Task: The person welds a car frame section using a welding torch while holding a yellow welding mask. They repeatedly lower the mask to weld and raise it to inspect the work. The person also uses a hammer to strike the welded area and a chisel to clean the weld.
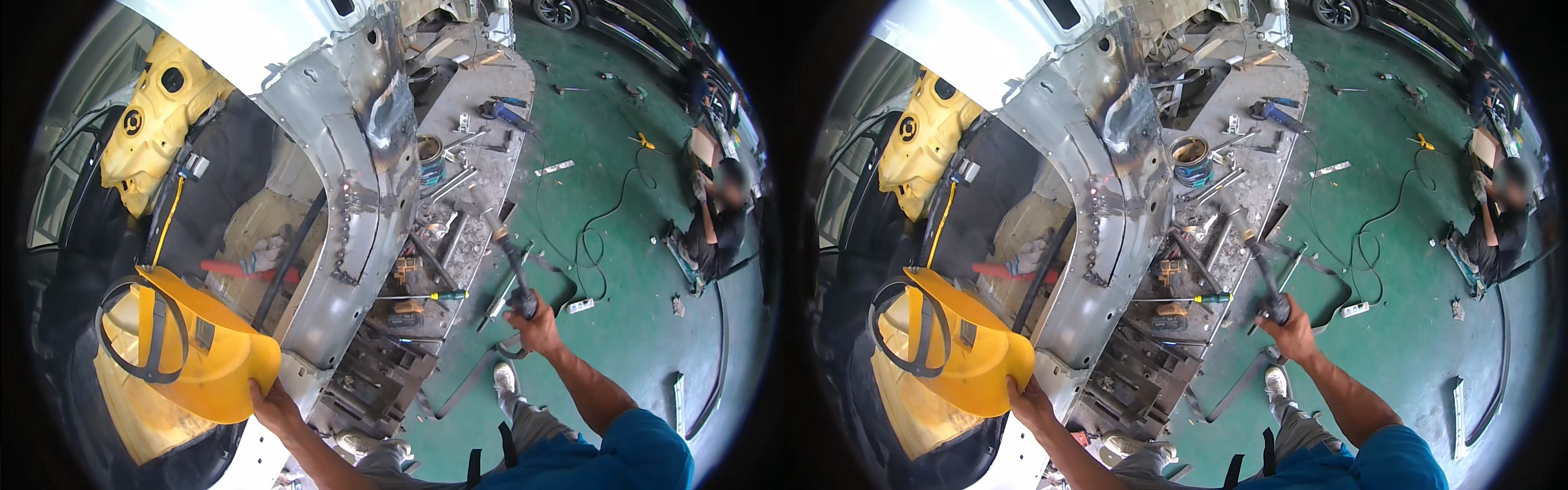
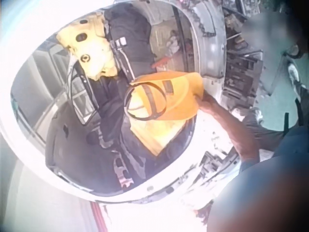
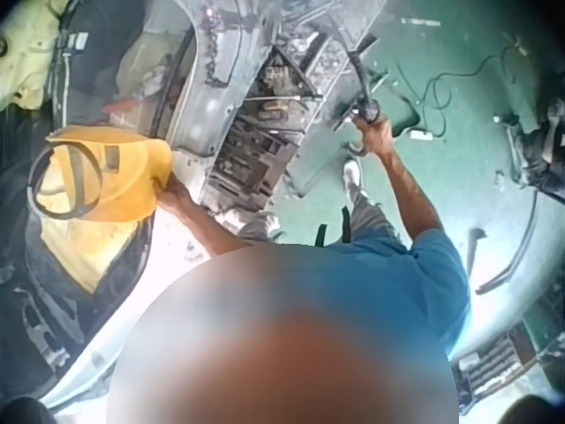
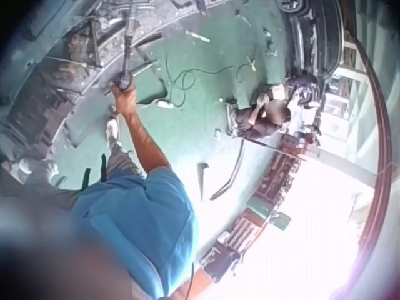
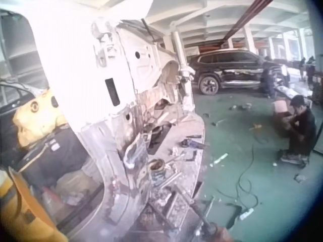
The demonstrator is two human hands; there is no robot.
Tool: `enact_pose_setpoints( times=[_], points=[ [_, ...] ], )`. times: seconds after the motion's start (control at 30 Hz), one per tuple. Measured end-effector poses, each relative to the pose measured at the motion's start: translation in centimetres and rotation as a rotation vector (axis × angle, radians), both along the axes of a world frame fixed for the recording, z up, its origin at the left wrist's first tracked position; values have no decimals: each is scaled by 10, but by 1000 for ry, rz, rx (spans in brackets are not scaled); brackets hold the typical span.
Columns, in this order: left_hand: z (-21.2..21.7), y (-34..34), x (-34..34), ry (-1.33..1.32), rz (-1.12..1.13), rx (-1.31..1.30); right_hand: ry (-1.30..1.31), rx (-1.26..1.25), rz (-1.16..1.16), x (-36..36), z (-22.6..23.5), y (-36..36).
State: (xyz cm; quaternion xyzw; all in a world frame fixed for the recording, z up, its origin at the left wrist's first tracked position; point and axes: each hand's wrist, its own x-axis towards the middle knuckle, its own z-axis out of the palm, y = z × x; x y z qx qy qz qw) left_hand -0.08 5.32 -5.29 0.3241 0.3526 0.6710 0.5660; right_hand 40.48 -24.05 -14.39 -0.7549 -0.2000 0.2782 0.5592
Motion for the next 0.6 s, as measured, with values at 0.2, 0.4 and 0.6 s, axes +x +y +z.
enact_pose_setpoints(
  times=[0.2,0.4,0.6],
  points=[
    [3,1,-1,57,-21,23,50,36,-214,39,-16,3],
    [15,4,-2,32,33,-132,92,89,-193,68,-36,14],
    [18,13,-10,110,84,-291,98,163,-143,96,-78,29]
  ],
)
